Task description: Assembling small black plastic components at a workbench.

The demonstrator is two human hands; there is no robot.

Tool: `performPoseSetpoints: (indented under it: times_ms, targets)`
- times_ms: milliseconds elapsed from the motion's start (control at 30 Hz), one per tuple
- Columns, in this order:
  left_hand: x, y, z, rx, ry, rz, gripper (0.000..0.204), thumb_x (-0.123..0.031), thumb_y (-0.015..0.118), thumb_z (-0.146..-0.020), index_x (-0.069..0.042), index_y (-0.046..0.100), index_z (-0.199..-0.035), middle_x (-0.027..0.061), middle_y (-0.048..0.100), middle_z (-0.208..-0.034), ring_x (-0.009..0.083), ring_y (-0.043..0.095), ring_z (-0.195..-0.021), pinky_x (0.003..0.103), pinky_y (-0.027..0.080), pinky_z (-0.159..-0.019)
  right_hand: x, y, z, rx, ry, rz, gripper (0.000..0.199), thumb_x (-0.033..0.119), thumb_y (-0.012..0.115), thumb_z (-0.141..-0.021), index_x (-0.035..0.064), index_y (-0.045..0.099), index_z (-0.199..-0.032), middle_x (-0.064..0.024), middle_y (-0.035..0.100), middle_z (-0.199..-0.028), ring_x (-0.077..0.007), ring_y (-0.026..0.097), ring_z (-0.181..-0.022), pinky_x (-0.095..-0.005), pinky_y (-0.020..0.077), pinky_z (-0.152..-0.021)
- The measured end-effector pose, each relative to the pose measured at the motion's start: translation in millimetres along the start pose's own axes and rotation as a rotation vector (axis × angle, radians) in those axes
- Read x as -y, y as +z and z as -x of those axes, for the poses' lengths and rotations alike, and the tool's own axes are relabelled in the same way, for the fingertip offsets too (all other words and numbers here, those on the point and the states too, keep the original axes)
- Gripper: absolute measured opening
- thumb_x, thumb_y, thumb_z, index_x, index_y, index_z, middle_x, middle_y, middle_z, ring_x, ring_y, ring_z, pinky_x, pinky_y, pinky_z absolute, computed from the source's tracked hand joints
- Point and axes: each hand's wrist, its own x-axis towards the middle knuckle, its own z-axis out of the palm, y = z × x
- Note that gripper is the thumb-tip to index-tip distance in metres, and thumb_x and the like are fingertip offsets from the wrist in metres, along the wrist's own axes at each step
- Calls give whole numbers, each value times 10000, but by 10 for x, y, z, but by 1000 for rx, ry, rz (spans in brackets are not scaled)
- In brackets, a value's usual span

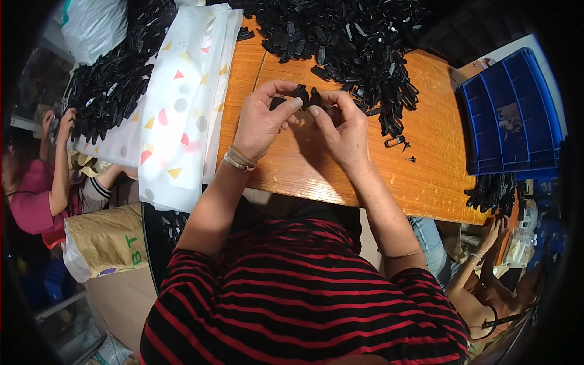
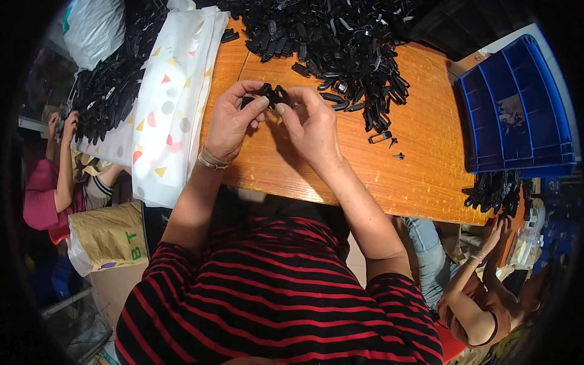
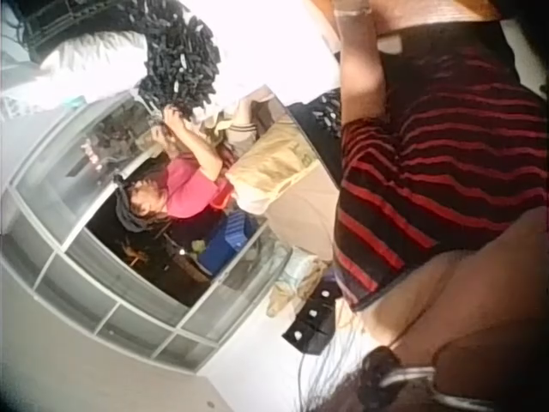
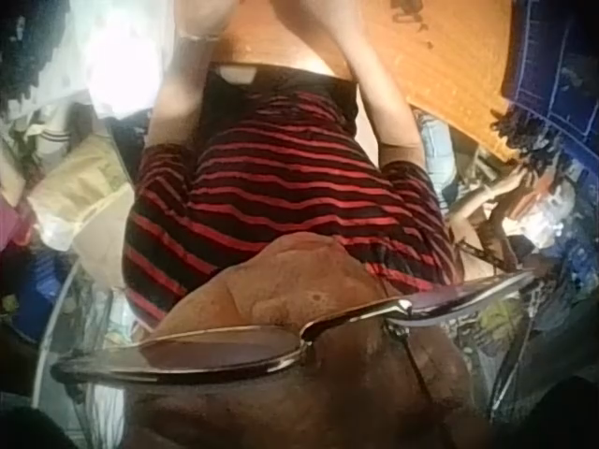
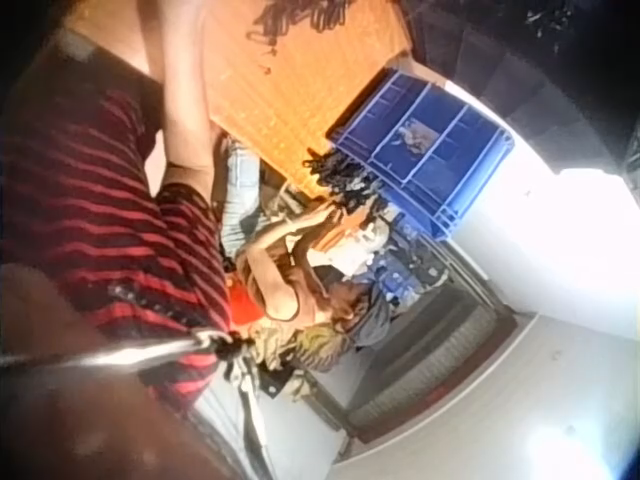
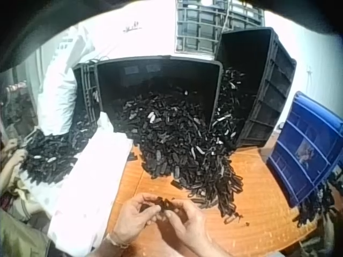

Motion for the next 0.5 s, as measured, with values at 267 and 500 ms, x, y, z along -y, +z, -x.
performPoseSetpoints:
  times_ms: [267,500]
  targets:
    - [9,32,16,-45,106,-67,250,-73,686,-877,6,619,-1104,-4,647,-851,19,551,-635,166,471,-586,15,2,-22,-36,-256,200,189,40,700,-846,-3,641,-1021,-47,608,-840,-77,588,-669,-228,481,-569]
    - [77,105,114,-32,85,-87,282,-89,682,-884,-10,633,-1150,-10,640,-868,8,520,-637,165,440,-568,42,38,41,-68,-300,263,228,43,730,-794,9,651,-1005,-85,596,-834,-145,596,-632,-251,478,-549]
